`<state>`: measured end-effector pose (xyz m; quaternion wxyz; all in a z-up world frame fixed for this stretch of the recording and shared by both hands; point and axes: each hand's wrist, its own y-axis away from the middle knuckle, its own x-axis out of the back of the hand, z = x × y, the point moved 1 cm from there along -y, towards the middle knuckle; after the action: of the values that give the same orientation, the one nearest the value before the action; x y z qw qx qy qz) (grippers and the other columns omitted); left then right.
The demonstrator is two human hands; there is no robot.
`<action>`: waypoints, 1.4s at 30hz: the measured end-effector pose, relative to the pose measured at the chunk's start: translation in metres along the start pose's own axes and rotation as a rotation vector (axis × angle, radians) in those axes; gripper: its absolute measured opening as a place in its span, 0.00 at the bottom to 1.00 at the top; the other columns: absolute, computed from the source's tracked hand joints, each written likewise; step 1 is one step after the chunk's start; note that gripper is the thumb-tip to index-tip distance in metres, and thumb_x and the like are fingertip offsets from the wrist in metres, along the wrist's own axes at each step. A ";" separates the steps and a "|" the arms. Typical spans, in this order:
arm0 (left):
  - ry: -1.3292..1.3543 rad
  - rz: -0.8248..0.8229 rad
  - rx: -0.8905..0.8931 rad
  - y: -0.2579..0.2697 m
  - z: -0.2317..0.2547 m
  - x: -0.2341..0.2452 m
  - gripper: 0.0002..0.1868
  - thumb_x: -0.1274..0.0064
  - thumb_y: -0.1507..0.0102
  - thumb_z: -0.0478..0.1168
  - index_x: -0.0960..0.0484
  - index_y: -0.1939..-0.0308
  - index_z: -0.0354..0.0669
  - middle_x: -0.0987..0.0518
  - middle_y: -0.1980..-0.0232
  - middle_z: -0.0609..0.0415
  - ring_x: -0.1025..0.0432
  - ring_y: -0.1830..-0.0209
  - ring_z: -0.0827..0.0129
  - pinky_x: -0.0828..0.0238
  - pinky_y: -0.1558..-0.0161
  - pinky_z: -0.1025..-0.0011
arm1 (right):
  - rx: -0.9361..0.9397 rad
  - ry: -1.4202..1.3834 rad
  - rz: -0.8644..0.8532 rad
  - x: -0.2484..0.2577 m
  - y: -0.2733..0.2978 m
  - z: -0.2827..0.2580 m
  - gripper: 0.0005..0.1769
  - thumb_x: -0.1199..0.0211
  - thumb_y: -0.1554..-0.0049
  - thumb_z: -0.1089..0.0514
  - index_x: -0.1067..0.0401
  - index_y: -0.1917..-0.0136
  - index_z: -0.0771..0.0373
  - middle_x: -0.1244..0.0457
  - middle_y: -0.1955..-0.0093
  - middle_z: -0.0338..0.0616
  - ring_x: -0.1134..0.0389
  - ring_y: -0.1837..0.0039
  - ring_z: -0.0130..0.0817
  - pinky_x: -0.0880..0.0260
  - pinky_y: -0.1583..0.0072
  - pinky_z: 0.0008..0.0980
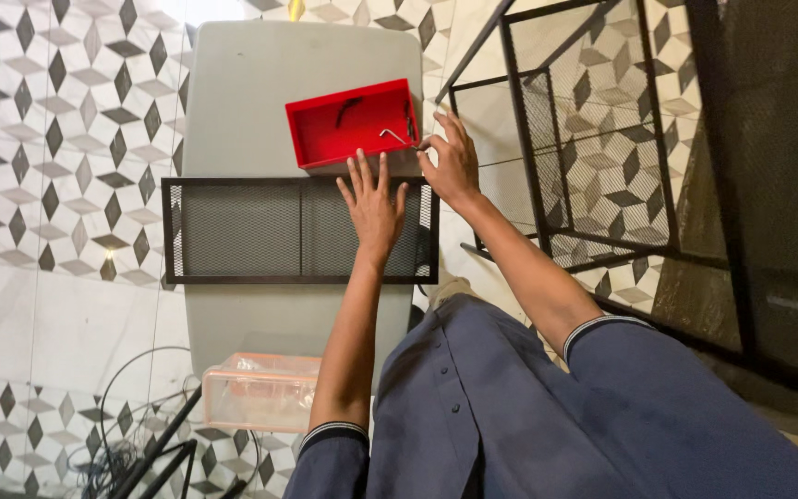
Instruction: The person assembles a black metal mesh storage shelf by hand. They lift and position the frame, align the mesh panels, and secure joints by inserting and tightening fasteners. The person repeatedly adjusts the frame and checks alignment while working on the floor.
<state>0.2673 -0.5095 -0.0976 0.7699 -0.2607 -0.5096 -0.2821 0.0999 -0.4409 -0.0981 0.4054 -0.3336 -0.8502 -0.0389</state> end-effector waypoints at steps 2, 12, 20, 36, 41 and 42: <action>0.013 -0.002 -0.014 0.015 0.005 0.003 0.37 0.48 0.31 0.54 0.40 0.21 0.48 0.53 0.17 0.37 0.60 0.16 0.43 0.67 0.23 0.37 | -0.003 0.023 0.020 0.009 0.017 -0.003 0.04 0.30 0.44 0.58 0.23 0.57 0.60 0.43 0.25 0.56 0.49 0.20 0.56 0.49 0.24 0.50; 0.067 -0.013 -0.143 0.105 0.040 0.015 0.37 0.49 0.32 0.55 0.40 0.21 0.48 0.53 0.17 0.35 0.61 0.16 0.42 0.70 0.23 0.37 | -0.022 0.052 0.166 0.073 0.133 -0.018 0.05 0.31 0.44 0.60 0.24 0.56 0.61 0.42 0.24 0.54 0.48 0.20 0.54 0.47 0.24 0.49; 0.172 0.040 -0.280 0.167 0.082 0.018 0.35 0.52 0.29 0.54 0.40 0.21 0.47 0.51 0.17 0.34 0.61 0.16 0.41 0.71 0.23 0.38 | -0.039 0.092 0.275 0.126 0.217 -0.029 0.05 0.32 0.44 0.60 0.23 0.55 0.63 0.40 0.27 0.58 0.44 0.23 0.57 0.42 0.28 0.49; 0.818 -0.394 -0.288 0.158 0.236 0.031 0.34 0.55 0.28 0.53 0.41 0.20 0.48 0.33 0.22 0.44 0.38 0.40 0.35 0.40 0.39 0.44 | -0.236 -0.197 0.714 0.219 0.344 -0.008 0.09 0.43 0.31 0.57 0.31 0.45 0.66 0.32 0.58 0.41 0.30 0.58 0.29 0.31 0.57 0.27; 1.083 -0.385 -0.412 0.162 0.279 0.033 0.33 0.55 0.26 0.53 0.42 0.20 0.46 0.29 0.26 0.39 0.34 0.24 0.54 0.33 0.32 0.63 | -0.238 -0.299 0.777 0.244 0.359 0.004 0.09 0.42 0.31 0.57 0.32 0.45 0.66 0.34 0.57 0.40 0.32 0.56 0.26 0.33 0.57 0.26; 1.084 -0.382 -0.421 0.163 0.286 0.032 0.34 0.56 0.26 0.53 0.43 0.20 0.46 0.29 0.26 0.39 0.34 0.25 0.54 0.34 0.32 0.63 | -0.244 -0.311 0.782 0.248 0.361 0.005 0.09 0.42 0.31 0.57 0.32 0.46 0.66 0.34 0.57 0.41 0.33 0.57 0.26 0.34 0.57 0.26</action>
<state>0.2094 -0.2026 0.0120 0.7876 -0.1305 -0.0163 -0.6020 0.2011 -0.0272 0.0018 0.2146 -0.6775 -0.7002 0.0681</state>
